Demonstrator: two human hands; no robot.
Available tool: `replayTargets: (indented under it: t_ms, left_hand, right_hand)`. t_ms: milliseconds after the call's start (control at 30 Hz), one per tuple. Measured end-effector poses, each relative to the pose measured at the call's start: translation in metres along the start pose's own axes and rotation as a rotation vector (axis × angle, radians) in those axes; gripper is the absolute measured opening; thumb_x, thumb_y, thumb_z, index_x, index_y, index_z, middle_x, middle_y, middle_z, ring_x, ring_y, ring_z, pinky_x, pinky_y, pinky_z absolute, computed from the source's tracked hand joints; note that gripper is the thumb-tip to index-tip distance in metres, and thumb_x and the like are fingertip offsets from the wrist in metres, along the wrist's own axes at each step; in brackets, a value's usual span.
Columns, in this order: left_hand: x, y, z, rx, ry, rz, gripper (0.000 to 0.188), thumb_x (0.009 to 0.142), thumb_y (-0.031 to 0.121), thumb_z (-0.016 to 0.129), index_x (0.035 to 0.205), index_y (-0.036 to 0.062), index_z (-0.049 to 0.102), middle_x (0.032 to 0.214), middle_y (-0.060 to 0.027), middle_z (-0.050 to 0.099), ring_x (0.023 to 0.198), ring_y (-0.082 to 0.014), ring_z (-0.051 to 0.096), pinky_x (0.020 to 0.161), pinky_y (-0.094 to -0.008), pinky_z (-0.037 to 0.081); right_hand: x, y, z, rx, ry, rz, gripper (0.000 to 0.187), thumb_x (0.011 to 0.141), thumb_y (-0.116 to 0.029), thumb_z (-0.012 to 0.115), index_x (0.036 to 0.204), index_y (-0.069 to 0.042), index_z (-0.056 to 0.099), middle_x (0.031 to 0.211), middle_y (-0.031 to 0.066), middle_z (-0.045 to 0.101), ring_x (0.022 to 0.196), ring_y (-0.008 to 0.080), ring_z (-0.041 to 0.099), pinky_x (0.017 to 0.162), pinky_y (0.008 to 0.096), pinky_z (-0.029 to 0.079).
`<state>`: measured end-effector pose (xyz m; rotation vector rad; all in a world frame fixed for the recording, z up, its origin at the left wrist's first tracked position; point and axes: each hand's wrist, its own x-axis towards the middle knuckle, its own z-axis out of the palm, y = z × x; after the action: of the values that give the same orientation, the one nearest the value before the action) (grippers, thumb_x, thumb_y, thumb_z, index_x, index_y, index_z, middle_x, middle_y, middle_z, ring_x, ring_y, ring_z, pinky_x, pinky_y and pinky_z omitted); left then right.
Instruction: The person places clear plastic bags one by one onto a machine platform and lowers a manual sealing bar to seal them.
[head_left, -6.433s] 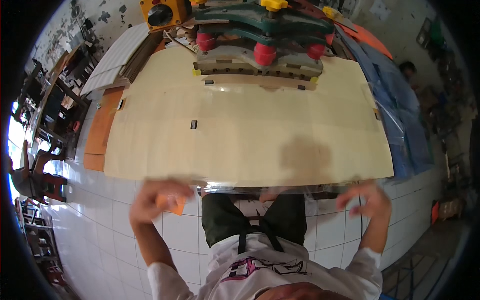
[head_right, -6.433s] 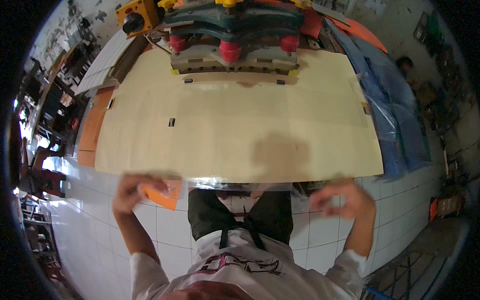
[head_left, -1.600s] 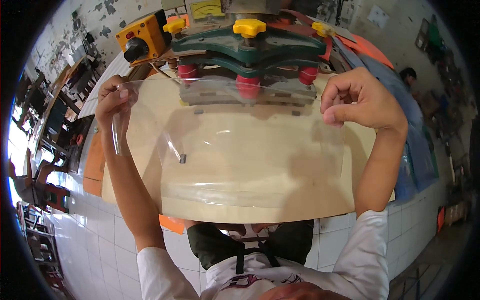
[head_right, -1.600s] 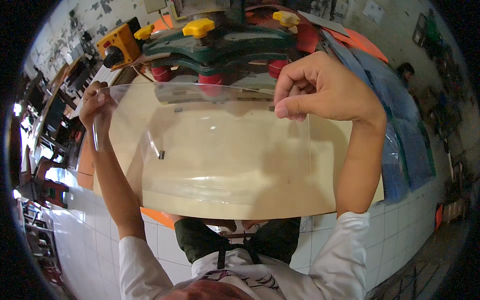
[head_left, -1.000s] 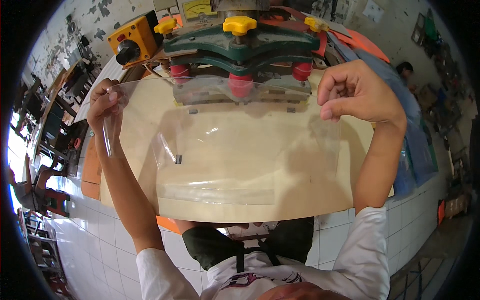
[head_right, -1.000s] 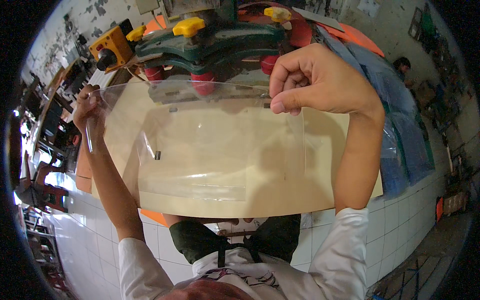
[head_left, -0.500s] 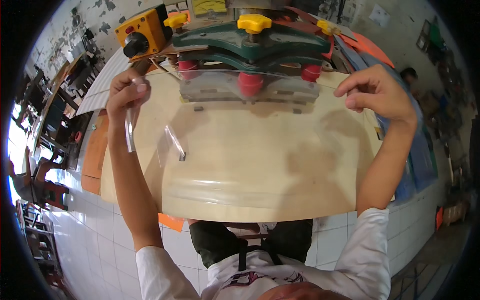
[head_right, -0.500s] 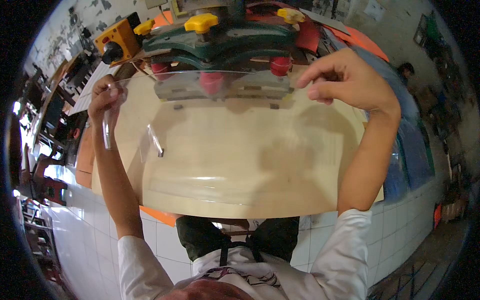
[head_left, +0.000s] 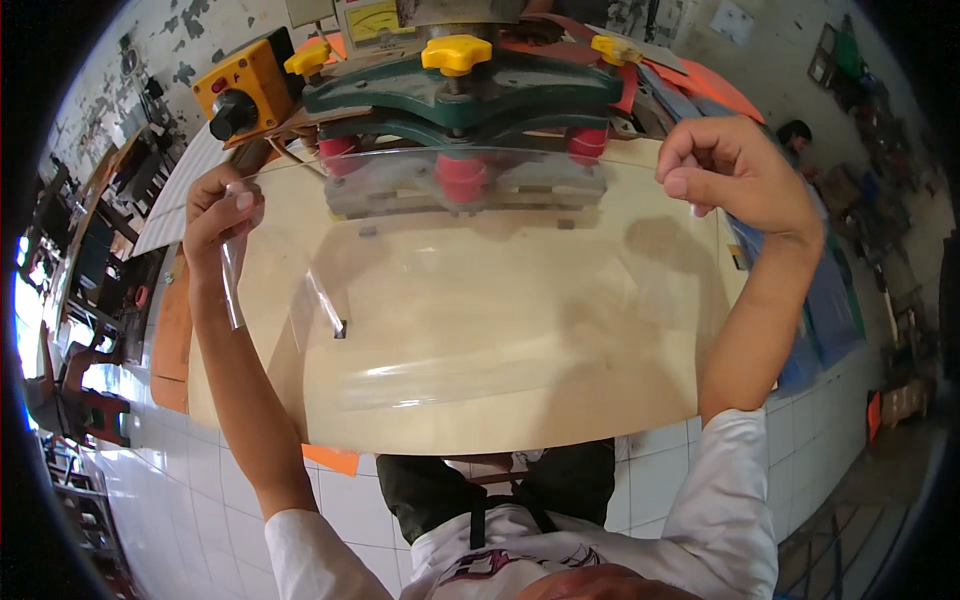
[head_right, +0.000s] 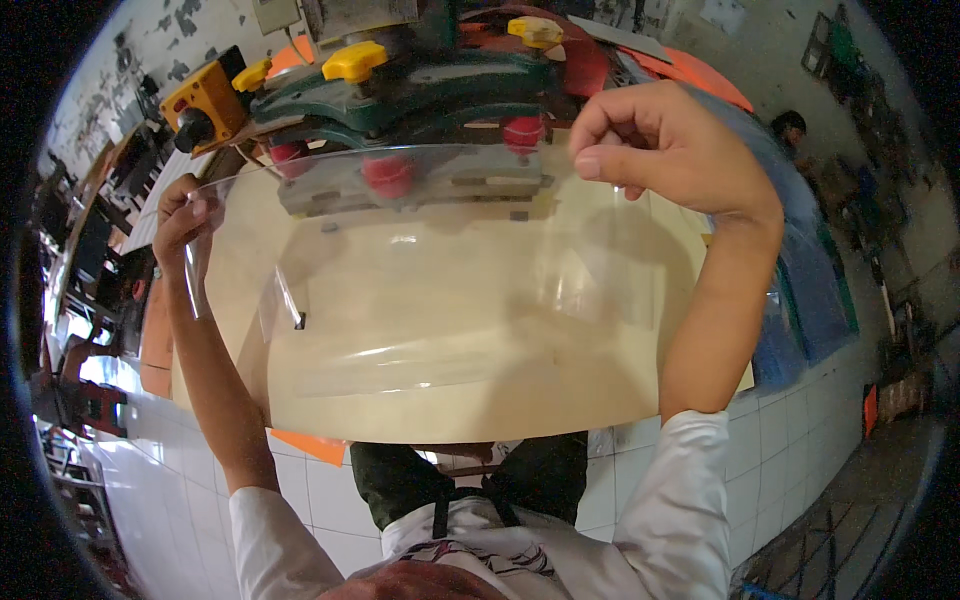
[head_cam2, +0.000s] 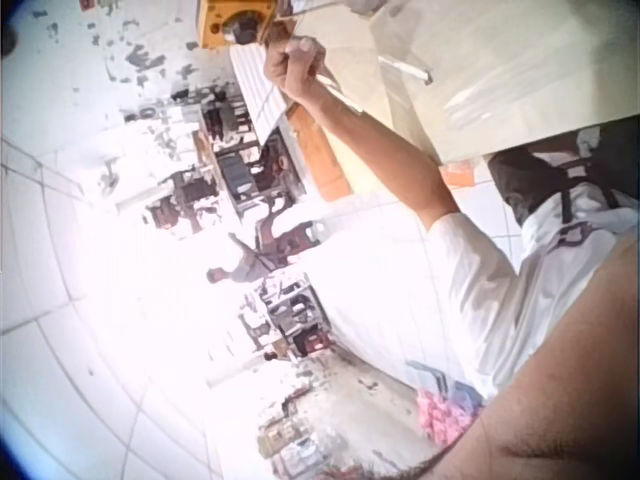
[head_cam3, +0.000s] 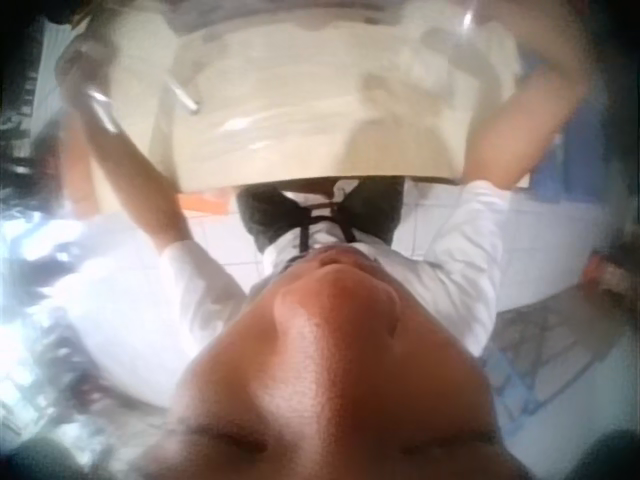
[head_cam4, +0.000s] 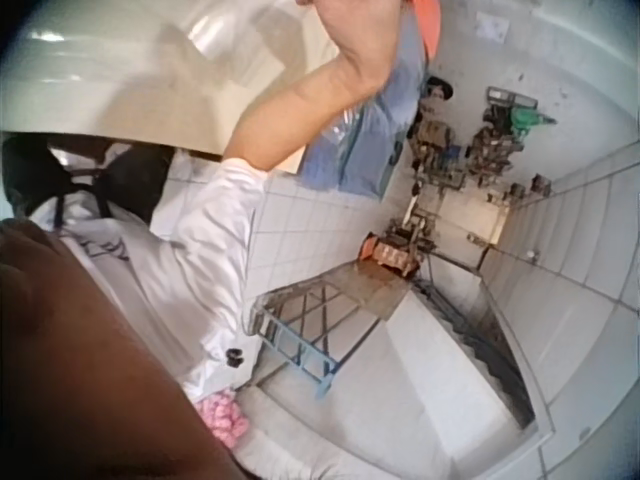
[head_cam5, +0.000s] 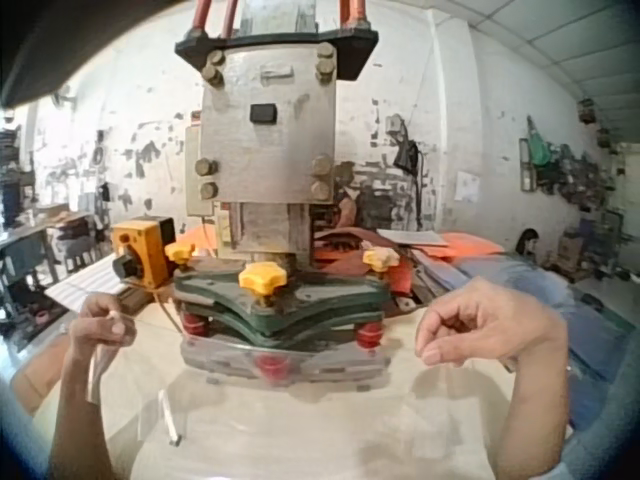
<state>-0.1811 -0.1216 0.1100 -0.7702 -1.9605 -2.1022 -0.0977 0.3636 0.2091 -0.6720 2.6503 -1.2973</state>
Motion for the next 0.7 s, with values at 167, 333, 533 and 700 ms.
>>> replayTargets:
  t_ms: [167, 333, 533, 700]
  left_hand:
    - [0.004, -0.003, 0.004, -0.034, 0.017, 0.060, 0.017, 0.075, 0.013, 0.065, 0.071, 0.0092, 0.048, 0.062, 0.0055, 0.038, 0.053, -0.0032, 0.028, 0.049, -0.0229, 0.018]
    - [0.004, -0.004, 0.005, -0.043, 0.015, 0.068, 0.017, 0.076, 0.013, 0.065, 0.071, 0.0088, 0.049, 0.062, 0.0051, 0.039, 0.053, -0.0033, 0.028, 0.049, -0.0228, 0.018]
    - [-0.003, 0.002, 0.008, 0.008, -0.009, 0.020, 0.016, 0.075, 0.014, 0.067, 0.070, 0.0060, 0.054, 0.062, 0.0026, 0.047, 0.053, -0.0036, 0.036, 0.049, -0.0216, 0.023]
    - [-0.002, -0.002, 0.030, 0.210, -0.057, 0.019, 0.017, 0.073, 0.016, 0.073, 0.070, 0.0057, 0.060, 0.060, 0.0059, 0.048, 0.052, -0.0023, 0.039, 0.047, -0.0215, 0.025]
  right_hand:
    - [-0.003, -0.004, 0.001, 0.020, -0.039, 0.001, 0.015, 0.090, -0.018, 0.069, 0.097, -0.004, 0.069, 0.080, -0.0051, 0.063, 0.070, 0.0007, 0.054, 0.055, 0.0182, 0.045]
    - [-0.004, -0.003, -0.001, -0.012, -0.056, -0.009, 0.018, 0.091, -0.018, 0.069, 0.102, -0.004, 0.070, 0.082, -0.0052, 0.064, 0.071, 0.0002, 0.055, 0.055, 0.0182, 0.045]
    - [0.001, 0.003, 0.000, -0.057, -0.019, 0.001, 0.017, 0.091, -0.019, 0.068, 0.101, -0.006, 0.070, 0.082, -0.0051, 0.064, 0.070, 0.0005, 0.054, 0.054, 0.0183, 0.045]
    - [-0.005, 0.015, -0.020, -0.193, 0.042, 0.082, 0.013, 0.092, -0.018, 0.066, 0.093, -0.006, 0.067, 0.078, -0.0053, 0.060, 0.067, 0.0011, 0.053, 0.052, 0.0180, 0.043]
